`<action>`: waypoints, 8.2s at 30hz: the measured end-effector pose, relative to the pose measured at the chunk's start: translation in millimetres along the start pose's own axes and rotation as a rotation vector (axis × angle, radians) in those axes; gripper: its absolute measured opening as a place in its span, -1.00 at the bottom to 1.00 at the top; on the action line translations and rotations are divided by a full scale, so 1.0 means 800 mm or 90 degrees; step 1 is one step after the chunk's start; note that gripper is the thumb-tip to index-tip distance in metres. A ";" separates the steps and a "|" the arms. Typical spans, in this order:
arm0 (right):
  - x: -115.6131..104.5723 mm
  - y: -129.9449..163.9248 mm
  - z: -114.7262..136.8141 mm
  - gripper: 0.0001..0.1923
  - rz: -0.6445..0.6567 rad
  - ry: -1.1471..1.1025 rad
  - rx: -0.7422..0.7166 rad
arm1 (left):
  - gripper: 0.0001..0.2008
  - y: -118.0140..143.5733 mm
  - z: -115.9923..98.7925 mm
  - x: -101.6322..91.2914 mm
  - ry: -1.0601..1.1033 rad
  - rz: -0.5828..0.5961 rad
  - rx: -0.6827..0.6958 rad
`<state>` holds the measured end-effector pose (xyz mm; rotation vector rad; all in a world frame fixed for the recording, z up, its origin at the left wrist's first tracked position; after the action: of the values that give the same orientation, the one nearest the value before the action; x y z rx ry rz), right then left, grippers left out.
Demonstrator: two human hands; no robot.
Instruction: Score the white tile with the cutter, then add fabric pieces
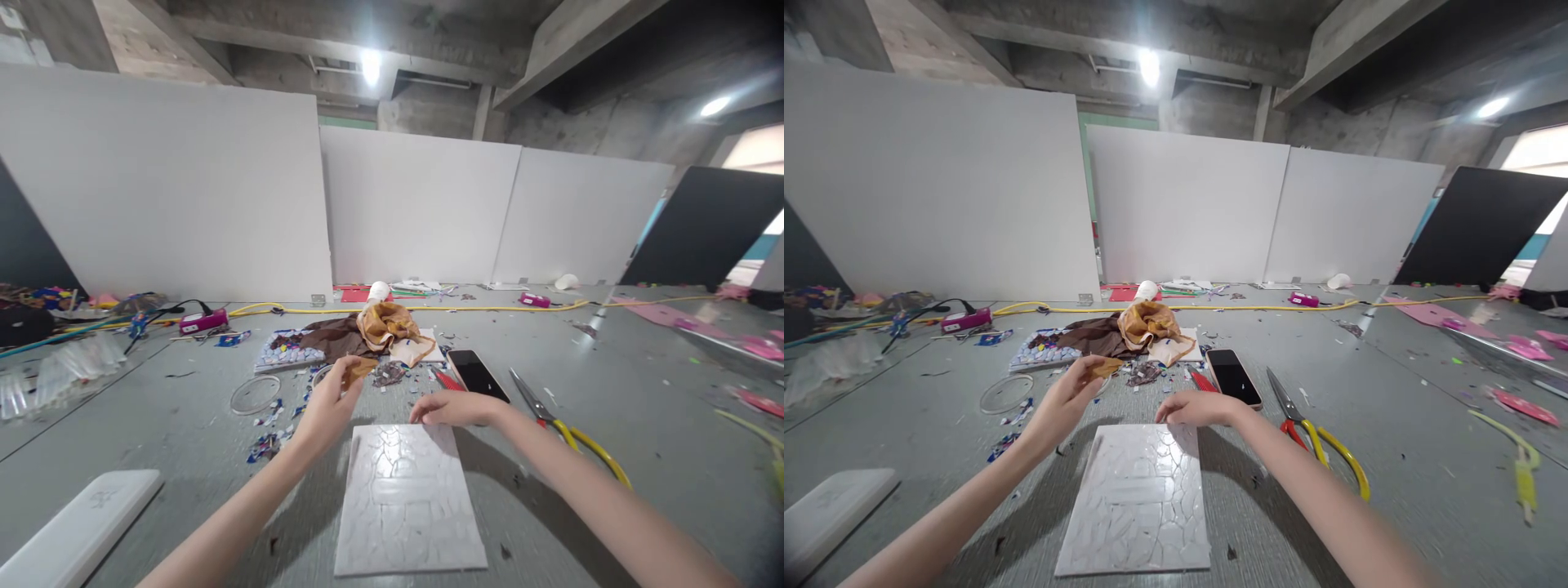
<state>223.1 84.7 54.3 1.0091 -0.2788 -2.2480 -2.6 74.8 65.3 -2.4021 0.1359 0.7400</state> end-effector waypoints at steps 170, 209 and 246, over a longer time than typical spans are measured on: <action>0.105 0.033 0.003 -0.88 -0.505 -0.155 -0.122 | -0.72 0.084 -0.025 0.044 -0.023 0.132 0.150; 0.110 0.020 -0.010 -0.81 -0.473 -0.067 -0.096 | -0.68 0.053 0.006 0.050 0.093 0.370 -0.106; 0.117 0.033 -0.005 -0.79 -0.446 0.171 -0.186 | -0.76 0.070 -0.030 0.051 -0.255 0.423 0.063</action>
<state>192.4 5.2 7.5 1.3678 0.5932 -2.5933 28.0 18.9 29.3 -2.0544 0.8053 1.4521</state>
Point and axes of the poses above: each hand's wrist, its own y-axis away from the middle knuckle, its own x-axis out of the palm, z = x × y, the point moved 1 cm from there along -y, towards the middle knuckle, and after that the axes turned 12 degrees about x, right-handed, at the moved point
